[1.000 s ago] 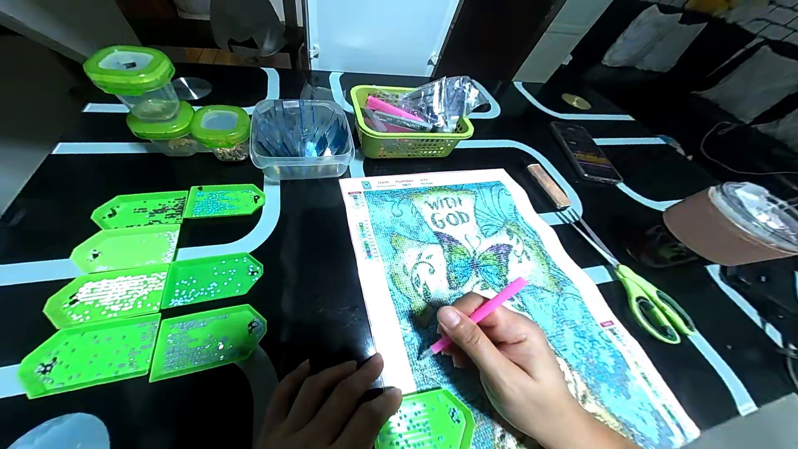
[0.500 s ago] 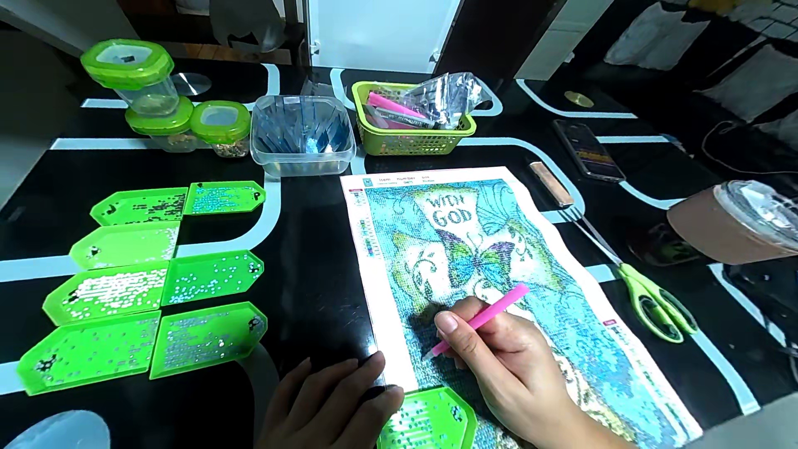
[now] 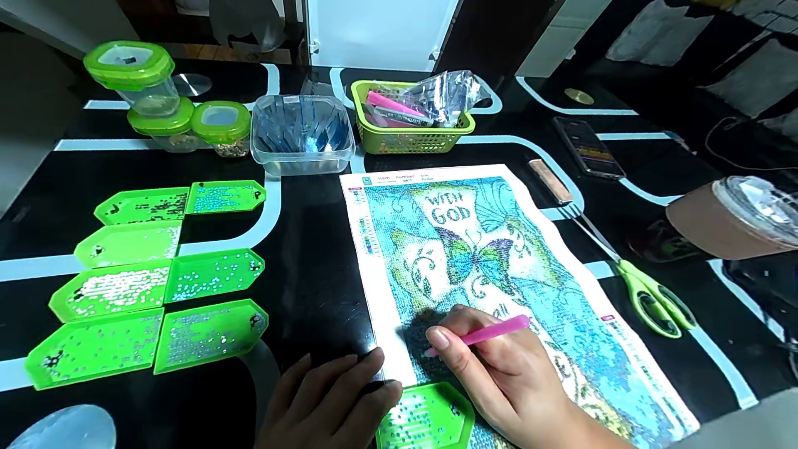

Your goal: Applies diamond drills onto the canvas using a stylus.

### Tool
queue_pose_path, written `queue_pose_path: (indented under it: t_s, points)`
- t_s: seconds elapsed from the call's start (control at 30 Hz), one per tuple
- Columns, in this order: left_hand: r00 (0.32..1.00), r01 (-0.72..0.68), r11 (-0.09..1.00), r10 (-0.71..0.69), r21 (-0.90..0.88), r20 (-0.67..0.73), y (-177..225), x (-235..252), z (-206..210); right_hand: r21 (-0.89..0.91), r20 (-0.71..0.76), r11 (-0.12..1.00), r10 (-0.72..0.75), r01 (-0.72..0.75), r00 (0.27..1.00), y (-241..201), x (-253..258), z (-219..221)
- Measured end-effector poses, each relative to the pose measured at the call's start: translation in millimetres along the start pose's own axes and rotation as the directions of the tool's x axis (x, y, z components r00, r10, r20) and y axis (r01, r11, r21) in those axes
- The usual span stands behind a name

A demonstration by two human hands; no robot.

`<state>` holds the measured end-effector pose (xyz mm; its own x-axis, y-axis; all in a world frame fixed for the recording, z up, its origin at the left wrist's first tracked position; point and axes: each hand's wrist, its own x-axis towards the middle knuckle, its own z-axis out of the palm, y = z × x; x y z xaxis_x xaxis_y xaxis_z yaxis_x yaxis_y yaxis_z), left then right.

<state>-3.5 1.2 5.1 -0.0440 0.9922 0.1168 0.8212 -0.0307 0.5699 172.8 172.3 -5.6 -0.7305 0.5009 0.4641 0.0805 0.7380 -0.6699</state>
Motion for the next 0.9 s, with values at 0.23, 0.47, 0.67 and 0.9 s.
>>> queue_pose_path:
  t_s: [0.23,0.47,0.67,0.9]
  points:
    - [1.0,-0.001,1.0,0.001,-0.002,0.001,0,0,0,0.411,-0.061,0.889,0.246,-0.2,0.967,-9,-20,-13]
    - [1.0,-0.002,1.0,0.002,-0.002,-0.001,0,-1,0,0.305,-0.055,0.938,0.193,-0.167,0.98,-18,-41,-12]
    - [1.0,-0.007,1.0,0.007,-0.002,-0.005,-1,0,0,0.287,-0.04,0.951,0.136,-0.119,0.99,-22,-41,-11]
    - [1.0,-0.002,1.0,0.002,-0.007,-0.014,-1,-1,1,0.26,-0.023,0.961,0.103,-0.094,0.994,-26,-40,-4]
